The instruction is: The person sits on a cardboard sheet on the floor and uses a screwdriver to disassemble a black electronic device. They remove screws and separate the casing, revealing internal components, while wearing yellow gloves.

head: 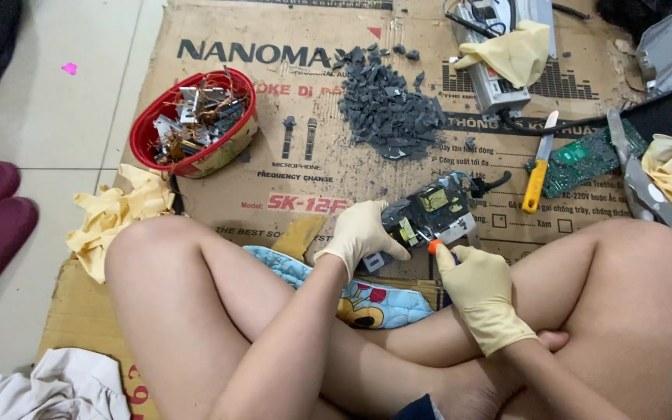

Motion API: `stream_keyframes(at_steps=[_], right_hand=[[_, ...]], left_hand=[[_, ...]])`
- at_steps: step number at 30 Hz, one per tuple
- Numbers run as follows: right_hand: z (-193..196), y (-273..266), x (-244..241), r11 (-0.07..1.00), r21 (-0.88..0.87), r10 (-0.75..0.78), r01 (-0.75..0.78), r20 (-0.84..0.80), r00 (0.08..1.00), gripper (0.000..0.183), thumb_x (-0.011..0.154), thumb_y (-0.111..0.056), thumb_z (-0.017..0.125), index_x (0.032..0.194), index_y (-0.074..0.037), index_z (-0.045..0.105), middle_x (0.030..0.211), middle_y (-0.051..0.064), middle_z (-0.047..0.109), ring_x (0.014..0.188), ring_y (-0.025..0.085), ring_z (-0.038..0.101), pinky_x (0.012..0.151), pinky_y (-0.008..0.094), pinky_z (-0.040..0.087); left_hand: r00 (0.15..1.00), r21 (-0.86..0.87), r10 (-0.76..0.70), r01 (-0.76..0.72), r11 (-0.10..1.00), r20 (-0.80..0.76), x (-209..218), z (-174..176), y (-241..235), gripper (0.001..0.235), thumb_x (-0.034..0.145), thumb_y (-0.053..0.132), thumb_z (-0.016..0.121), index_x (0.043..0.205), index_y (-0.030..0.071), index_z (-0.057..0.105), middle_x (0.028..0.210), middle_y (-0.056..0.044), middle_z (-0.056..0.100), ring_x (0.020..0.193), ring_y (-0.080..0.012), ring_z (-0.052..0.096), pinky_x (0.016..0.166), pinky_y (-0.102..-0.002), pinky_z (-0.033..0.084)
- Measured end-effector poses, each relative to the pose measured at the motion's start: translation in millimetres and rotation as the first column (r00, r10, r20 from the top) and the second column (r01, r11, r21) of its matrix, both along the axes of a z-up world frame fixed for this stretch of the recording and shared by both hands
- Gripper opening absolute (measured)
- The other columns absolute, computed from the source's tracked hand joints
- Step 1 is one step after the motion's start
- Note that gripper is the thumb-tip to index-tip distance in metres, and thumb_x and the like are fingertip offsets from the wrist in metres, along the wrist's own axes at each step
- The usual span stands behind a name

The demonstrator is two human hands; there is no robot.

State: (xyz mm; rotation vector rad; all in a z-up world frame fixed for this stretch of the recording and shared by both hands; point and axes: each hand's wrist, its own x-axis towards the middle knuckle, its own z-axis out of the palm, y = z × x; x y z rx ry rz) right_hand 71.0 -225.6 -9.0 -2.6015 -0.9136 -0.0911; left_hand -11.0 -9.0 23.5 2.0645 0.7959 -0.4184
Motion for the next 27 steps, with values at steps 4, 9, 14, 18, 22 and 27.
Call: stream_keyframes(at_steps=[4,9,14,18,22,27], right_hand=[[7.6,1.5,-3.7,0.998,0.058,0.003,-0.003,-0.005,1.000,0.032,0.087,-0.042,0.074,0.068,-0.017,0.074,0.059,0.014,0.067,0.073,0.038,0.071,0.066,0.042,0.057],[3.0,1.1,-1.7,1.000,0.022,-0.009,0.009,-0.004,1.000,0.035,0.088,-0.047,0.071,0.068,-0.018,0.074,0.060,0.013,0.068,0.074,0.037,0.072,0.068,0.042,0.058],[21.0,15.9,14.1,0.931,-0.365,-0.103,-0.007,-0.282,0.954,0.052,0.091,-0.064,0.051,0.094,-0.018,0.076,0.084,0.016,0.076,0.093,0.039,0.073,0.082,0.049,0.057],[51.6,33.3,17.1,0.799,-0.585,-0.159,-0.138,-0.426,0.891,0.055,0.091,-0.061,0.048,0.113,-0.018,0.075,0.101,0.015,0.078,0.107,0.035,0.073,0.090,0.048,0.057],[65.2,65.6,23.2,0.750,-0.648,-0.201,-0.130,-0.411,0.889,0.061,0.092,-0.066,0.045,0.108,-0.018,0.080,0.102,0.012,0.080,0.108,0.031,0.074,0.091,0.051,0.056],[76.2,95.0,24.4,0.606,-0.745,-0.089,-0.279,-0.412,0.907,0.046,0.088,-0.043,0.051,0.106,-0.010,0.076,0.103,0.013,0.077,0.099,0.030,0.072,0.086,0.048,0.056]], left_hand=[[1.000,-0.003,0.006,-0.006,1.000,0.015,-0.9,2.9,1.2,0.084,0.046,0.037,0.098,0.119,0.008,0.069,0.115,-0.019,0.073,0.116,-0.0415,0.067,0.099,-0.049,0.053],[1.000,0.010,0.008,-0.008,1.000,0.004,0.4,-0.9,0.6,0.075,0.043,0.037,0.098,0.108,0.011,0.071,0.106,-0.017,0.075,0.112,-0.0381,0.070,0.094,-0.046,0.056],[1.000,0.045,-0.006,0.007,0.999,-0.014,3.8,-3.4,0.2,0.074,0.043,0.039,0.097,0.107,0.013,0.070,0.103,-0.014,0.076,0.111,-0.0351,0.071,0.094,-0.045,0.056],[0.993,0.206,-0.117,0.120,0.971,-0.028,6.0,6.2,2.8,0.077,0.041,0.044,0.097,0.109,0.015,0.072,0.102,-0.012,0.075,0.110,-0.0330,0.070,0.096,-0.046,0.056],[0.996,0.136,-0.064,0.072,0.988,-0.062,5.8,30.4,8.9,0.086,0.047,0.062,0.088,0.114,0.012,0.070,0.116,-0.011,0.073,0.118,-0.0321,0.067,0.104,-0.046,0.052],[0.846,0.195,0.425,-0.498,0.845,0.322,20.9,-23.5,3.7,0.059,0.102,0.051,0.040,0.095,0.003,0.073,0.098,-0.025,0.072,0.106,-0.0403,0.067,0.096,-0.055,0.051]])
